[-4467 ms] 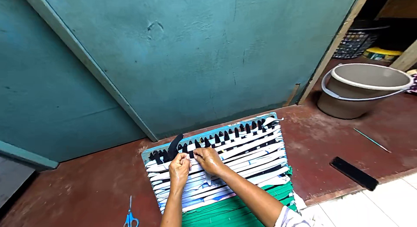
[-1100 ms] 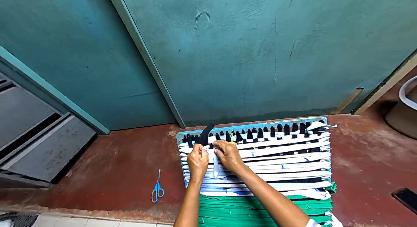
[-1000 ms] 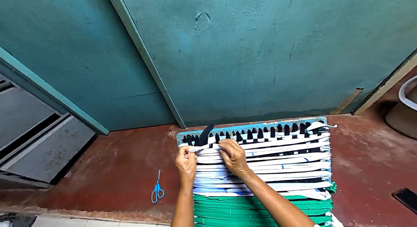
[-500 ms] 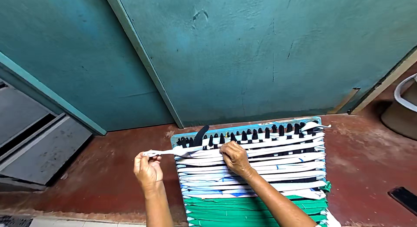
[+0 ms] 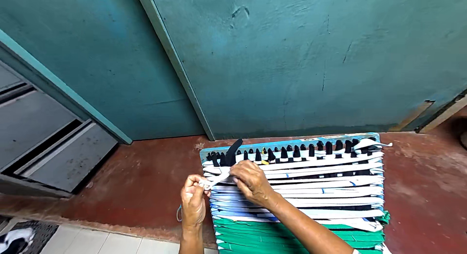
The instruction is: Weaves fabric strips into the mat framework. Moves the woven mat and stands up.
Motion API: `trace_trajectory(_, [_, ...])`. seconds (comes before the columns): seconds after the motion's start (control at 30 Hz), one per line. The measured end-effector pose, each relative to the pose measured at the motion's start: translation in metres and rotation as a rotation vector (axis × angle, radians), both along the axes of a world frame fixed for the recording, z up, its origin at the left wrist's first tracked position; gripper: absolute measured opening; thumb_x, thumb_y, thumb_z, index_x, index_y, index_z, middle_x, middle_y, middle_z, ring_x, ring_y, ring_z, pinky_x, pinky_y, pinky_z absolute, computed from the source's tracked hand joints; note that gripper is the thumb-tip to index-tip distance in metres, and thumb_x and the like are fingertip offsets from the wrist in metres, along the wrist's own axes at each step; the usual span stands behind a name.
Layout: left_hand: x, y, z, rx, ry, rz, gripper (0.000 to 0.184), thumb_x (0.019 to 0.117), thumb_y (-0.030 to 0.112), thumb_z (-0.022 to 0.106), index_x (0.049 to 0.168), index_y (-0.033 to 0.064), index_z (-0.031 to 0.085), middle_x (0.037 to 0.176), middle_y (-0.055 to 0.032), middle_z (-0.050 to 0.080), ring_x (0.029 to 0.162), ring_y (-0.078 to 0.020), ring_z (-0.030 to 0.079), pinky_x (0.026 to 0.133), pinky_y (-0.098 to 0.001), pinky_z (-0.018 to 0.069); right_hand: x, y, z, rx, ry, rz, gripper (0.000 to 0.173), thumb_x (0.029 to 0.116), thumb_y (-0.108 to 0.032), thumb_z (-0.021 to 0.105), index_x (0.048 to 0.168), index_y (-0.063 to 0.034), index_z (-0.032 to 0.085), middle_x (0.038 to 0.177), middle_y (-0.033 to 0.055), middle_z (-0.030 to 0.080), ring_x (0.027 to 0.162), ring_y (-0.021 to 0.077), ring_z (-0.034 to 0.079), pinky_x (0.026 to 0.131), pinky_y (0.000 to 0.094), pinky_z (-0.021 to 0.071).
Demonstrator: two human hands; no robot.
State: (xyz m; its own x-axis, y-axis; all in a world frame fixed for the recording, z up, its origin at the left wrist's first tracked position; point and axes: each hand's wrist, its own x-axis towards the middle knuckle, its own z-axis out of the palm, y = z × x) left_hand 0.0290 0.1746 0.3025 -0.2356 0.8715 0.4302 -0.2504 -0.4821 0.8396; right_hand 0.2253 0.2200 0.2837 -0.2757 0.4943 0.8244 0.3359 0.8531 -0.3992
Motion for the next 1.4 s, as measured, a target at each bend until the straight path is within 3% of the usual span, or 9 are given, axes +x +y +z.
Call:
trace_trajectory(0.1, [0.002, -0.003, 0.0, 0.008, -0.045, 0.069, 0.021, 0.0959, 0.003, 0.047, 0.095, 0.0145, 0.065, 0.088, 0.0003, 0.076, 0.067, -0.0043, 0.069, 0.059, -0.0186, 0.0574, -0.02, -0.003, 0.004, 0.032, -0.064, 0.058, 0.019, 0.0948, -0.012, 0.059, 0.098, -0.0055, 0.077, 0.104, 0.0085, 0.077, 0.104, 0.0274, 0.072, 0.086, 0.0463, 0.0562])
trace_trajectory(0.23, [-0.004, -0.003, -0.002, -0.083, -0.139, 0.188, 0.027, 0.0973, -0.001, 0.032, 0.096, 0.0099, 0.058, 0.08, -0.0005, 0.075, 0.063, -0.0057, 0.069, 0.057, -0.0185, 0.0569, -0.025, 0.0, -0.014, 0.04, -0.039, -0.177, 0.015, 0.0894, -0.01, 0.063, 0.091, -0.0067, 0.077, 0.092, 0.0077, 0.076, 0.089, 0.0257, 0.072, 0.075, 0.0427, 0.0571])
trace_trajectory(0.57, [-0.003, -0.001, -0.006, -0.165, -0.179, 0.23, 0.027, 0.0976, -0.001, 0.032, 0.094, 0.0088, 0.056, 0.072, 0.0015, 0.07, 0.057, -0.0041, 0.064, 0.053, -0.0176, 0.0541, -0.017, 0.034, -0.037, 0.206, -0.124, -0.468, 0.011, 0.0866, -0.007, 0.065, 0.081, -0.006, 0.075, 0.077, 0.0094, 0.071, 0.067, 0.0256, 0.068, 0.055, 0.0379, 0.0512])
trace_trajectory(0.77, [-0.006, 0.006, -0.006, -0.225, -0.156, 0.269, 0.024, 0.0987, -0.003, 0.033, 0.096, 0.0069, 0.054, 0.072, 0.0018, 0.07, 0.057, -0.0038, 0.065, 0.053, -0.0169, 0.0542, -0.019, 0.009, -0.028, 0.221, -0.113, -0.206, 0.015, 0.0899, -0.01, 0.061, 0.081, -0.0072, 0.073, 0.078, 0.0071, 0.072, 0.07, 0.0229, 0.069, 0.062, 0.0384, 0.0538])
trace_trajectory(0.93, [-0.004, 0.007, -0.008, -0.207, -0.105, 0.273, 0.022, 0.0962, -0.004, 0.036, 0.096, 0.0079, 0.055, 0.073, 0.0037, 0.07, 0.059, -0.0034, 0.065, 0.055, -0.0177, 0.0553, -0.027, -0.016, -0.019, -0.013, -0.189, 0.352, 0.023, 0.0981, -0.02, 0.061, 0.088, -0.0034, 0.072, 0.087, 0.0107, 0.073, 0.083, 0.0244, 0.071, 0.073, 0.0421, 0.055])
trace_trajectory(1.03, [-0.007, 0.0, -0.012, -0.102, 0.053, 0.268, 0.021, 0.0879, -0.005, 0.045, 0.094, 0.008, 0.06, 0.078, 0.0055, 0.072, 0.062, -0.0017, 0.066, 0.058, -0.0173, 0.0558, -0.024, -0.003, -0.011, -0.052, -0.001, 0.229, 0.028, 0.0965, -0.024, 0.063, 0.102, 0.001, 0.074, 0.106, 0.0154, 0.075, 0.1, 0.0237, 0.073, 0.088, 0.0378, 0.0595])
trace_trajectory(1.13, [-0.007, -0.009, -0.016, 0.053, 0.314, 0.255, 0.012, 0.0865, 0.002, 0.059, 0.093, 0.01, 0.064, 0.087, 0.0093, 0.072, 0.072, 0.0015, 0.067, 0.064, -0.0164, 0.0571, -0.026, -0.005, 0.001, -0.1, 0.002, 0.247, 0.031, 0.0967, -0.014, 0.061, 0.118, 0.0065, 0.069, 0.124, 0.0212, 0.07, 0.108, 0.0252, 0.072, 0.09, 0.0369, 0.0597])
trace_trajectory(1.27, [0.0, -0.016, -0.019, 0.198, 0.487, 0.255, 0.007, 0.0865, 0.009, 0.065, 0.09, 0.0039, 0.067, 0.086, 0.0067, 0.072, 0.078, 0.0052, 0.066, 0.071, -0.0131, 0.0561, -0.033, -0.018, 0.003, -0.111, -0.078, 0.296, 0.024, 0.0992, -0.014, 0.059, 0.11, 0.003, 0.071, 0.091, 0.0145, 0.074, 0.076, 0.0227, 0.072, 0.067, 0.0369, 0.0589])
trace_trajectory(1.4, [-0.006, -0.013, -0.025, 0.216, 0.518, 0.043, 0.015, 0.0958, 0.029, 0.068, 0.097, 0.0151, 0.072, 0.092, 0.0096, 0.073, 0.086, 0.0043, 0.068, 0.077, -0.0146, 0.0568, -0.024, -0.018, -0.005, -0.072, -0.041, 0.237, 0.02, 0.0995, -0.012, 0.057, 0.092, -0.0011, 0.072, 0.08, 0.0099, 0.07, 0.072, 0.0177, 0.069, 0.065, 0.0301, 0.0564])
